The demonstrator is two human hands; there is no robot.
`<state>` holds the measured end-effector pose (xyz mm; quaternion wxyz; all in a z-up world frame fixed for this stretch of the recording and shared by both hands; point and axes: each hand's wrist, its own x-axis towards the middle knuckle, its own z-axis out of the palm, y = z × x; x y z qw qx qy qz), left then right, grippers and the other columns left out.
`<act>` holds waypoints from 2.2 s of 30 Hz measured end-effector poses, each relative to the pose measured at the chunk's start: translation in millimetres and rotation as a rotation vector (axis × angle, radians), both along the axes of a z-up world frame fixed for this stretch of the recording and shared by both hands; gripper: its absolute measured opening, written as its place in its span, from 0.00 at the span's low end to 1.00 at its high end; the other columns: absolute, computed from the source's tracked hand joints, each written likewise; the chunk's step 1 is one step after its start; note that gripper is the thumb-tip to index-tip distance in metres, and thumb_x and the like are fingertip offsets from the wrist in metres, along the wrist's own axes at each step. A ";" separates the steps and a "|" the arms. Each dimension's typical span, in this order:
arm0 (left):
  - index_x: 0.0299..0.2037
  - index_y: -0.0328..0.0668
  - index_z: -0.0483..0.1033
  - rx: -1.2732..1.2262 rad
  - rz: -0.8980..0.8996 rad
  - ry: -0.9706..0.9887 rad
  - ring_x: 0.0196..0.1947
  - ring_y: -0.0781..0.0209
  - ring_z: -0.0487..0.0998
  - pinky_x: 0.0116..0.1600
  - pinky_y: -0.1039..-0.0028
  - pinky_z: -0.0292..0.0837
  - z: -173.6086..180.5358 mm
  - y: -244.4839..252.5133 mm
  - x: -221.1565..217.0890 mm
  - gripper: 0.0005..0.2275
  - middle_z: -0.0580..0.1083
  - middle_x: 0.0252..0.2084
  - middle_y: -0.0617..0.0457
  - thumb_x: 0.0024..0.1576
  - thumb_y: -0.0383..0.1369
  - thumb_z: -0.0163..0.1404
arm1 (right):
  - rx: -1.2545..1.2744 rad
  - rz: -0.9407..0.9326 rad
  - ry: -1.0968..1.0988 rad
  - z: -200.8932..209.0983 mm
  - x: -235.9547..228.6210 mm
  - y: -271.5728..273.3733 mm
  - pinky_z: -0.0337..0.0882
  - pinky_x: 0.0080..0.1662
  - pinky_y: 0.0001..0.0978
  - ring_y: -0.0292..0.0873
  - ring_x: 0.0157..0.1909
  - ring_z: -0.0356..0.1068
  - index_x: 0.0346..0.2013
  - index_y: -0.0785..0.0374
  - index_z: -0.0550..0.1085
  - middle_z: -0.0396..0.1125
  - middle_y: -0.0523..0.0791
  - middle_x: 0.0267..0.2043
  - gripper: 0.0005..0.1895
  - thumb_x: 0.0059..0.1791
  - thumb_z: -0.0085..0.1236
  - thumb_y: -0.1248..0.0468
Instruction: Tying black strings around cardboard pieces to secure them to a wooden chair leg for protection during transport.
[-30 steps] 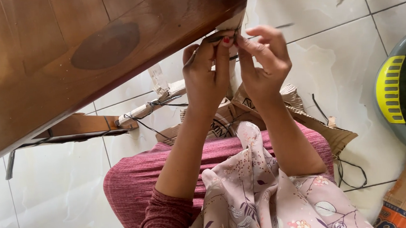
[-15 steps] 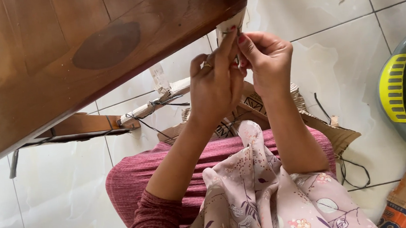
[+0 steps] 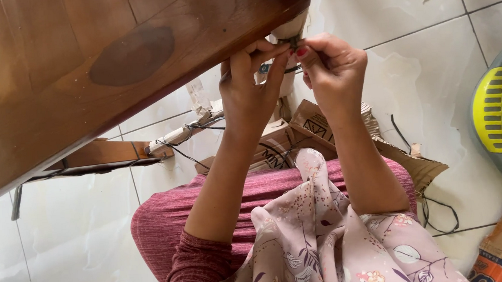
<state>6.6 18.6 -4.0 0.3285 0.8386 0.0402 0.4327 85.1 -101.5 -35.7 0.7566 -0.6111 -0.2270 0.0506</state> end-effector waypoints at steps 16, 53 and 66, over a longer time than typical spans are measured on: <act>0.27 0.42 0.56 0.165 0.156 -0.217 0.44 0.62 0.83 0.51 0.66 0.77 -13.1 5.9 2.1 0.19 0.74 0.27 0.58 0.56 0.17 0.59 | -0.189 -0.372 -0.645 -6.2 32.2 -11.9 0.71 0.36 0.34 0.45 0.34 0.64 0.36 0.75 0.77 0.63 0.50 0.32 0.08 0.59 0.58 0.72; 0.55 0.44 0.72 -0.323 -0.453 1.273 0.48 0.36 0.81 0.52 0.48 0.77 -210.0 -16.6 -151.1 0.15 0.78 0.47 0.39 0.64 0.40 0.42 | -1.304 0.562 -0.031 -158.7 -44.6 -6.4 0.75 0.44 0.50 0.59 0.43 0.76 0.33 0.53 0.84 0.77 0.52 0.35 0.06 0.44 0.64 0.59; 0.51 0.45 0.82 -1.075 -0.214 0.285 0.33 0.68 0.81 0.44 0.77 0.78 -170.8 -6.9 -126.4 0.11 0.78 0.30 0.53 0.67 0.38 0.48 | -0.724 0.764 0.035 -123.7 -10.0 -38.8 0.72 0.39 0.30 0.37 0.38 0.72 0.32 0.60 0.83 0.77 0.46 0.36 0.04 0.45 0.69 0.64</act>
